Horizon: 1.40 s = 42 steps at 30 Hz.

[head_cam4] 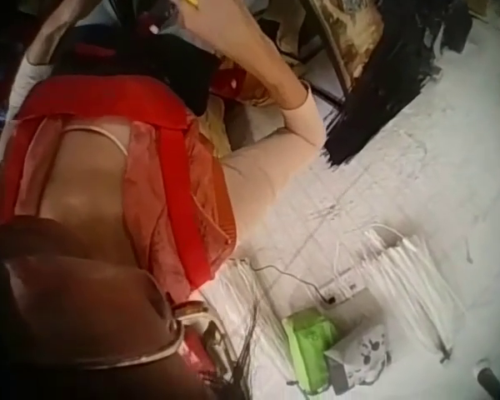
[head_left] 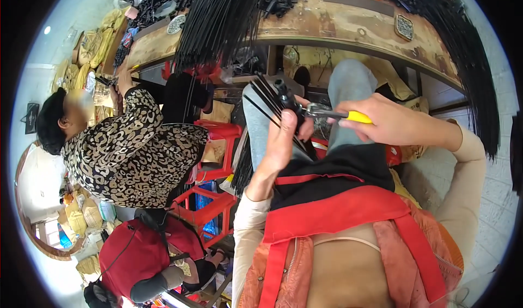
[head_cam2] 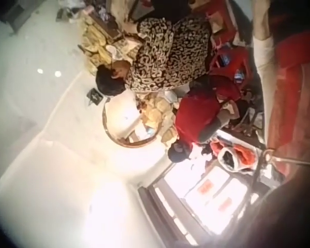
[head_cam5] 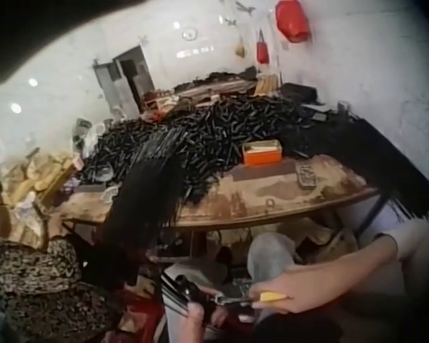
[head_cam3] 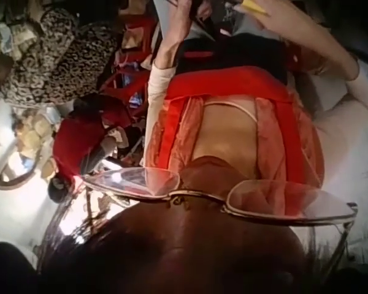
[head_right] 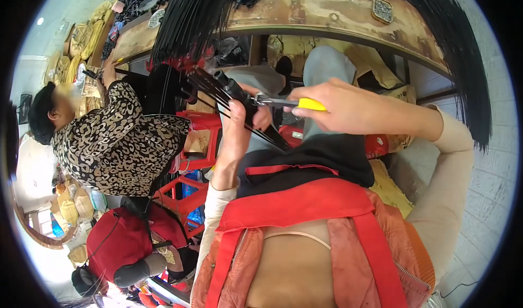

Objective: Grouping and trimming black plastic rods at a manufacturing workbench.

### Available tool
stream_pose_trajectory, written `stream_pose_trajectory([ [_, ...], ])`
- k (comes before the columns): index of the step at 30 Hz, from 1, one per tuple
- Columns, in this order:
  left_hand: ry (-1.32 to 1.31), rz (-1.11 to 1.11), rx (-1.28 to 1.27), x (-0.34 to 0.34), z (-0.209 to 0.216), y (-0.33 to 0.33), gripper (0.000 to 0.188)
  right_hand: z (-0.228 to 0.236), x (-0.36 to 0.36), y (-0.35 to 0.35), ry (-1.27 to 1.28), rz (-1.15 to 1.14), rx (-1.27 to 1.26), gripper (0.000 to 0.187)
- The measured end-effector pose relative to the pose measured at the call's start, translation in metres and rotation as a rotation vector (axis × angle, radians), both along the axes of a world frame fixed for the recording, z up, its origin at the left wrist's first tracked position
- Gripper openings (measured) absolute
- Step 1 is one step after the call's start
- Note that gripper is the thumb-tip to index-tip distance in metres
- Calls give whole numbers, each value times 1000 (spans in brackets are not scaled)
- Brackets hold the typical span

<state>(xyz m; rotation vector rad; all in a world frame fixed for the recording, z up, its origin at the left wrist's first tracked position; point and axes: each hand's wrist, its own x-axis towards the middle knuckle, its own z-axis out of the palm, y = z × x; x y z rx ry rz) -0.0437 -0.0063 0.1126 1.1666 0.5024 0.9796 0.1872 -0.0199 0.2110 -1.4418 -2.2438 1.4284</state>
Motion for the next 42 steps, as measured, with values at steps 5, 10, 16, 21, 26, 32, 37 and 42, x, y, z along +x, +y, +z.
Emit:
stream_pose_trajectory([
  [5,-45,-60,-28,1,5,1,57,-17,-2,-9,169,-88,-134,37],
  [10,-73,-92,-41,3,2,2,58,-12,7,-2,156,10,-66,43],
  [16,-20,-70,14,3,4,3,58,-4,3,8,111,1,-396,37],
  [21,-46,-42,7,0,1,-4,60,-7,1,8,227,-70,-811,32],
  [26,-119,-139,-38,1,-2,5,60,2,2,-12,168,-71,-454,34],
  [32,-104,-236,-60,20,-9,12,53,38,15,0,-140,-72,-277,26],
  [37,-135,-272,-118,36,-9,29,52,-21,29,-7,-81,-63,92,30],
  [42,88,192,-116,54,-9,73,59,-48,79,-8,148,-516,-208,34],
])
